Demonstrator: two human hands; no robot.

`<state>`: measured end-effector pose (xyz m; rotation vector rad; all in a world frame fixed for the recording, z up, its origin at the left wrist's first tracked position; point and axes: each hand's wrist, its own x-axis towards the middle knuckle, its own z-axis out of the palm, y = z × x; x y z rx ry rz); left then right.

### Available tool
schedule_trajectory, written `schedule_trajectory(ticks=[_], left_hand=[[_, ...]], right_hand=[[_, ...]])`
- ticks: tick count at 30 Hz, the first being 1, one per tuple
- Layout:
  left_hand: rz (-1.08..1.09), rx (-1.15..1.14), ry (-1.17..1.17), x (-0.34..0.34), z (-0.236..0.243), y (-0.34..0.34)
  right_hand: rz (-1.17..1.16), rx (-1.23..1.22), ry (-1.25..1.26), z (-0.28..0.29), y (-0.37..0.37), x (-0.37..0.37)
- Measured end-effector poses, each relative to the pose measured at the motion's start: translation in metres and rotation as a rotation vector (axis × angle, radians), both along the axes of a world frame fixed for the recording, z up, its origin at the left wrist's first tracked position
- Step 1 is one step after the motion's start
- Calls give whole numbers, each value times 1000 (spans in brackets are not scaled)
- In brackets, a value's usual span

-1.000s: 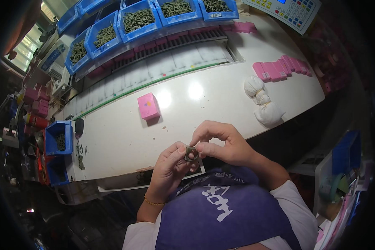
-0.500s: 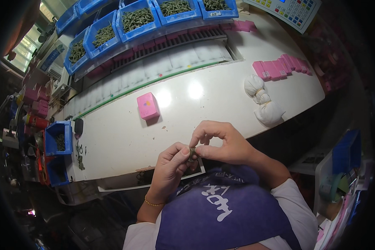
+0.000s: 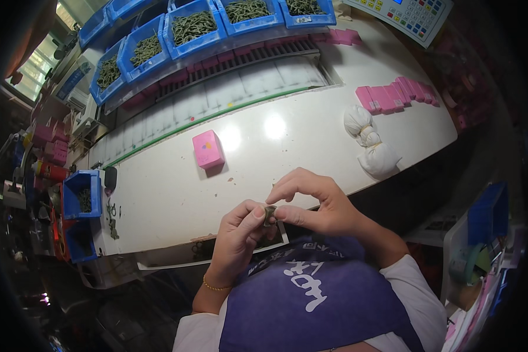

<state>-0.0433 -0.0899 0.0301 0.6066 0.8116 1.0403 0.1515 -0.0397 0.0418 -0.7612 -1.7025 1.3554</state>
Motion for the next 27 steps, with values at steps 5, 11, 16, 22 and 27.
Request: schedule_trajectory(ticks=[5,11,16,22,27], left_hand=[[-5,26,61,0,1,-1],[-71,55,-2,-2,0,-1],[-36,-13,-29,2,5,1],[-5,-20,-12,1,1,0],[-12,-13,-59,3,2,1]], right_hand=[[-44,181,-16,-5,-1,-5],[14,-449,136,-16,1,-6],[-108,-200,100,-21,1,-4],[-4,-48,-15,-6,1,-6],[136,-463,97,-4,4,-9]])
